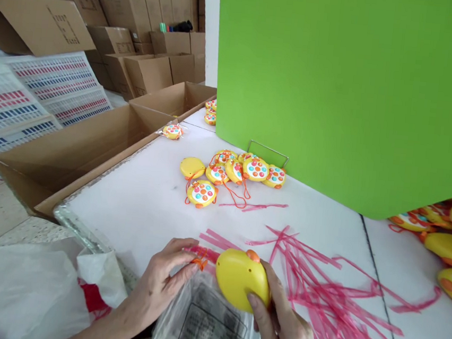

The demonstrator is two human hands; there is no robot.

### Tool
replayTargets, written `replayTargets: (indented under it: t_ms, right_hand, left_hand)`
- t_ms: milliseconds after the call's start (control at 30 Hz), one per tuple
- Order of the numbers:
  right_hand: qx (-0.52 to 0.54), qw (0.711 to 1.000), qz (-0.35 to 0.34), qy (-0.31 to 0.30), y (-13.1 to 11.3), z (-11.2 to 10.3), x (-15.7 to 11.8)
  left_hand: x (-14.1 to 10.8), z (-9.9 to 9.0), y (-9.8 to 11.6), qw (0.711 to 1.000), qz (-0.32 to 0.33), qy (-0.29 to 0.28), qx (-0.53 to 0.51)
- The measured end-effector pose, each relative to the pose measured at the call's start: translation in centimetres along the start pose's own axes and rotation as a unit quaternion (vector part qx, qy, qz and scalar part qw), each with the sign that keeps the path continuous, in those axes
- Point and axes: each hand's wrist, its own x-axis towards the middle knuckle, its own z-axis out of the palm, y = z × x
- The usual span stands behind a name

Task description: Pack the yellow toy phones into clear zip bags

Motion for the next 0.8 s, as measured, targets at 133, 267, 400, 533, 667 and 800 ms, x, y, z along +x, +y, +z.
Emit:
replayTargets:
  t_ms: [133, 267, 400, 533, 667, 800]
  right_hand:
    - [0.008, 0.999, -0.015, 0.027, -0.5, -0.3, 0.1]
    - [0.0, 0.999, -0.022, 0.034, -0.9, -0.4, 0.3]
    - [-0.036, 0.998, -0.044, 0.001, -0.6, -0.2, 0.4]
    - [-0.076, 0.994, -0.062, -0.048, -0.4, -0.1, 0.6]
    - [-0.086, 0.988, -0.102, -0.075, -1.4, -0.5, 1.5]
    - [-0.044, 0.972, -0.096, -0.21, -3.2, -0.7, 2.8]
  left_hand:
    - [0.1, 0.2, -0.3, 0.969, -0.164, -0.054, -0.178]
    - [0.2, 1.3, -1.1, 0.93, -0.216, -0.038, -0.294]
    - [0.3, 1.9, -0.7, 0.937, -0.196, 0.002, -0.288]
    - [0.4, 1.9, 0.1, 0.955, -0.185, 0.004, -0.233]
    - [0.5, 2.6, 0.4, 0.948, -0.19, 0.013, -0.254]
    - [0.7, 3.4, 0.1, 0.944, -0.199, 0.035, -0.26]
